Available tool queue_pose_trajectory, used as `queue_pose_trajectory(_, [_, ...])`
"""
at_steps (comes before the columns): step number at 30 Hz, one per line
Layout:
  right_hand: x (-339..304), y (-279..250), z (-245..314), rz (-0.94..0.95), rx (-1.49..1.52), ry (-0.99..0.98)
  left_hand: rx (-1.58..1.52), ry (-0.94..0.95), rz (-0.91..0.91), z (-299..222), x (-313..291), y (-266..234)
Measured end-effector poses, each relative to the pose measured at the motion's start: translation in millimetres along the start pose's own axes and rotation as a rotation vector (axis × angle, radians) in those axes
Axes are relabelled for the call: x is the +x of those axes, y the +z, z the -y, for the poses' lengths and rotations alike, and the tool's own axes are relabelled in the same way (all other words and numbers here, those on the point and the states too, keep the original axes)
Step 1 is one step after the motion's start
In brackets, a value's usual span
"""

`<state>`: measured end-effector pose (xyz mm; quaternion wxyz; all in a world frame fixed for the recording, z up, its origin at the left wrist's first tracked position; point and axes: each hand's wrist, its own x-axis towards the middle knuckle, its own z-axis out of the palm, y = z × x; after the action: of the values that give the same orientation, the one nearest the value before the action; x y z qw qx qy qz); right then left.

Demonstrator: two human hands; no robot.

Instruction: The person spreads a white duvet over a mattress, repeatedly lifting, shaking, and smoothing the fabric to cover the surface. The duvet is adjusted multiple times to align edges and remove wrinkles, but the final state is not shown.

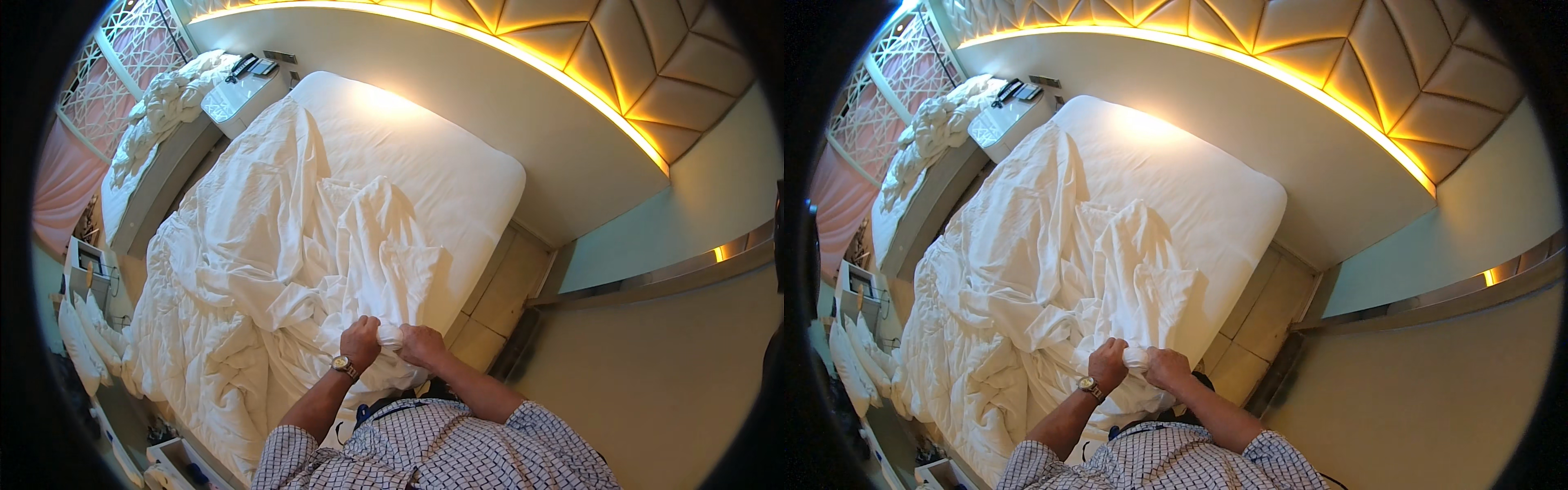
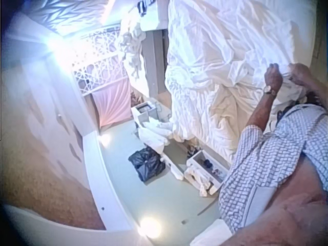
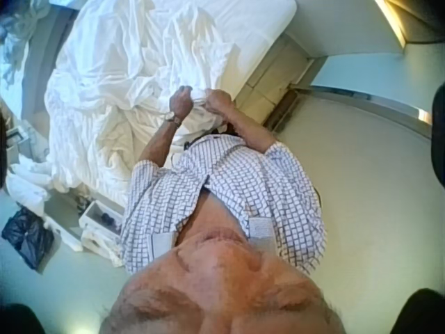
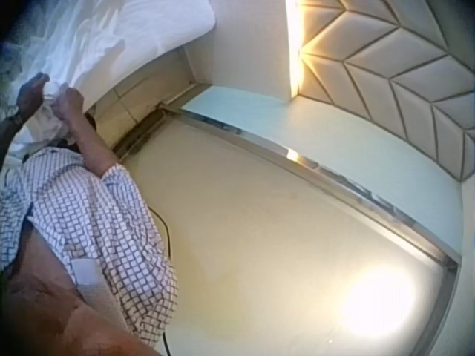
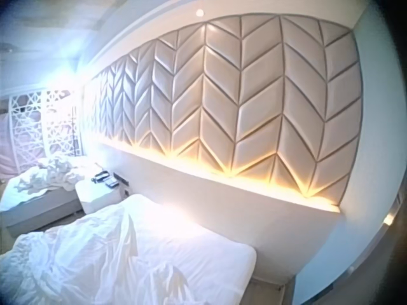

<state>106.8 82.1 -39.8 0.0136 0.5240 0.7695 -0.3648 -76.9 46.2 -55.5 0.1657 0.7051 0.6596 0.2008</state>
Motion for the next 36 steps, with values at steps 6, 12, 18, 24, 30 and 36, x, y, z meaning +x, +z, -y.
queue_pose_trajectory(6, [-6.3,-1.2,11.0,-0.043,-0.011,-0.019,0.002,-0.04,-0.047,7.5,-3.6,7.1])
queue_pose_trajectory(12, [-5.4,12.2,-1.6,-0.212,0.28,-0.187,-0.136,0.009,-0.168,5.5,4.9,4.1])
queue_pose_trajectory(18, [-3.1,2.3,0.1,-0.006,0.374,-0.076,-0.226,0.018,-0.093,2.4,8.9,-0.5])
queue_pose_trajectory(24, [-9.3,-12.1,11.7,-0.059,0.086,-0.057,-0.093,-0.095,0.098,10.3,-2.0,4.8])
queue_pose_trajectory(30, [-9.1,16.2,-13.6,-0.305,0.017,-0.177,-0.018,-0.061,0.357,1.8,1.6,-6.4])
queue_pose_trajectory(36, [-12.5,5.8,-8.4,-0.449,0.033,-0.218,-0.219,0.233,0.059,5.9,6.5,-7.0])
